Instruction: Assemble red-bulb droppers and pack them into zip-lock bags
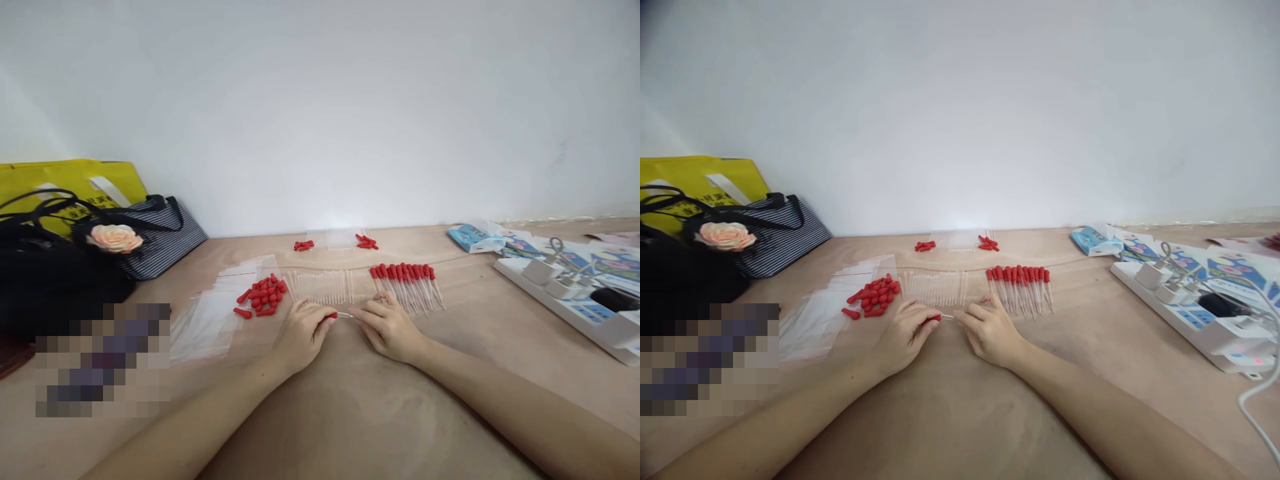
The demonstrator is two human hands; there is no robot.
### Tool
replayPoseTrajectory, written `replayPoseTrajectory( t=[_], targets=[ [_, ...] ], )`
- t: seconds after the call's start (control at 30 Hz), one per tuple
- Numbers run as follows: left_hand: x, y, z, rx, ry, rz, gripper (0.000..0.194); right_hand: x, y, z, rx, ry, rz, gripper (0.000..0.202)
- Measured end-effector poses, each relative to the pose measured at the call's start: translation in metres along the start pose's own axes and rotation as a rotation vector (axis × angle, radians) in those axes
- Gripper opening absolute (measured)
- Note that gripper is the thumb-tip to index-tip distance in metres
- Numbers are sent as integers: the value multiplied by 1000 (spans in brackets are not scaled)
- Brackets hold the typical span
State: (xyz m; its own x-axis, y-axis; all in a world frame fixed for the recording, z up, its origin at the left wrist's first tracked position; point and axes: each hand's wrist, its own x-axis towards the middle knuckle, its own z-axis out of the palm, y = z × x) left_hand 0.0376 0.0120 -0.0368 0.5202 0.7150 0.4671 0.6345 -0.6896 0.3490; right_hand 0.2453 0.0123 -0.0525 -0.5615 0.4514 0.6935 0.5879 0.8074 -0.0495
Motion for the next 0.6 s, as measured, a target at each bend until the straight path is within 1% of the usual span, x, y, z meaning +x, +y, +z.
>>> replayPoseTrajectory(
  t=[0.13, 0.23, 0.3, 0.47, 0.6],
  targets=[
    [2, -1, 1, -65, 38, -64, 12, 3, -7, 2, 26, 37, -25, 24],
    [2, -2, 1, -90, 60, -71, 12, 5, -10, 1, 31, 31, -39, 24],
    [1, -2, 0, -73, 55, -45, 13, 6, -9, 0, 18, 15, -66, 25],
    [-1, 2, -3, 42, -1, 68, 16, 7, -4, -3, -51, 2, -172, 26],
    [-2, 7, -4, 110, 18, 129, 17, 7, -2, -2, -28, -15, -167, 24]
  ],
)
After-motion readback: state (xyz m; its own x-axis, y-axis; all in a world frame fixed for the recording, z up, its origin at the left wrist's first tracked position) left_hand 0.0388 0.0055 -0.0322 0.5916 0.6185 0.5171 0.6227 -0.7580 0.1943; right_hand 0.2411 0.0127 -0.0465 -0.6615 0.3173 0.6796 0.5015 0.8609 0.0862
